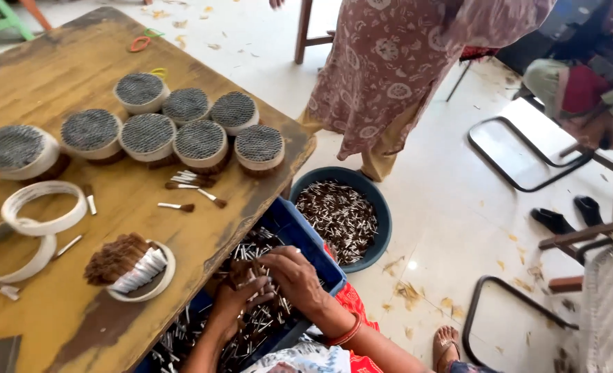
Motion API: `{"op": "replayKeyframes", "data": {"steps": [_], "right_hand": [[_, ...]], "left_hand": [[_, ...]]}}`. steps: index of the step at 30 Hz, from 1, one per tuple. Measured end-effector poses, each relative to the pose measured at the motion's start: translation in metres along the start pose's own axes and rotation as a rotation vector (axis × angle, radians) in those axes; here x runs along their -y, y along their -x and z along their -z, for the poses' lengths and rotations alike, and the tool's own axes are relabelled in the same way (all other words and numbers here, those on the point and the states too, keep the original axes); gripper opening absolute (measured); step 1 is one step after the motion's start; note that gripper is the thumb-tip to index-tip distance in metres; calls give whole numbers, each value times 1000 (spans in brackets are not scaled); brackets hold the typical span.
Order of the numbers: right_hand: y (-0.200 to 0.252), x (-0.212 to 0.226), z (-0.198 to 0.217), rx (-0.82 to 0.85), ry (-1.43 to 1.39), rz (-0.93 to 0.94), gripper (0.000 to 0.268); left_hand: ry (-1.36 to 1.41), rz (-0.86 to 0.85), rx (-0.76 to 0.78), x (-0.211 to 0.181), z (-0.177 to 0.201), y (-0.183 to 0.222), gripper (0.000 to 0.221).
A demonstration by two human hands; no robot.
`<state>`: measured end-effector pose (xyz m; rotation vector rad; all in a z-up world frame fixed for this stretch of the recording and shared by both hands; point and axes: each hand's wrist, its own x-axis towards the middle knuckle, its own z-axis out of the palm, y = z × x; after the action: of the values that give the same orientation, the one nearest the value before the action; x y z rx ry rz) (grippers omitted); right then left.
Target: The recorder is sorting and assembling metal pins and bristle components into circular brush housings as part of a manufacturing process.
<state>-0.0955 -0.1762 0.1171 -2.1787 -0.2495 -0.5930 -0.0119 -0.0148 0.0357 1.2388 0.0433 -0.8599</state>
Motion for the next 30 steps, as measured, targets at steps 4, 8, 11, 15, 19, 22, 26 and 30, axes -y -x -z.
{"op": "replayKeyframes", "data": {"steps": [4,8,11,15,19,22,26,30], "right_hand": [[-8,19,-2,81,-42,26,31],[-16,35,-3,32,15,1,28],[-19,32,-7,43,125,64,36],[-10,11,-14,121,207,27,32],[-5,21,-18,165,191,-56,24],[-19,30,-18,136,235,-51,27],[-14,21,-17,131,278,-67,30],[-9,23,-15,138,257,-42,24]], "left_hand": [[472,102,162,3,1,2,34],[476,136,162,5,7,3,39],[272,-51,132,10,1,-4,40],[-293,-407,43,42,9,-31,30],[-466,-514,-57,39,14,-39,29],[-229,-643,9,2,7,-10,54],[-473,-558,-62,19,14,-20,39],[-464,-365,-210,16,11,-18,41]]}}
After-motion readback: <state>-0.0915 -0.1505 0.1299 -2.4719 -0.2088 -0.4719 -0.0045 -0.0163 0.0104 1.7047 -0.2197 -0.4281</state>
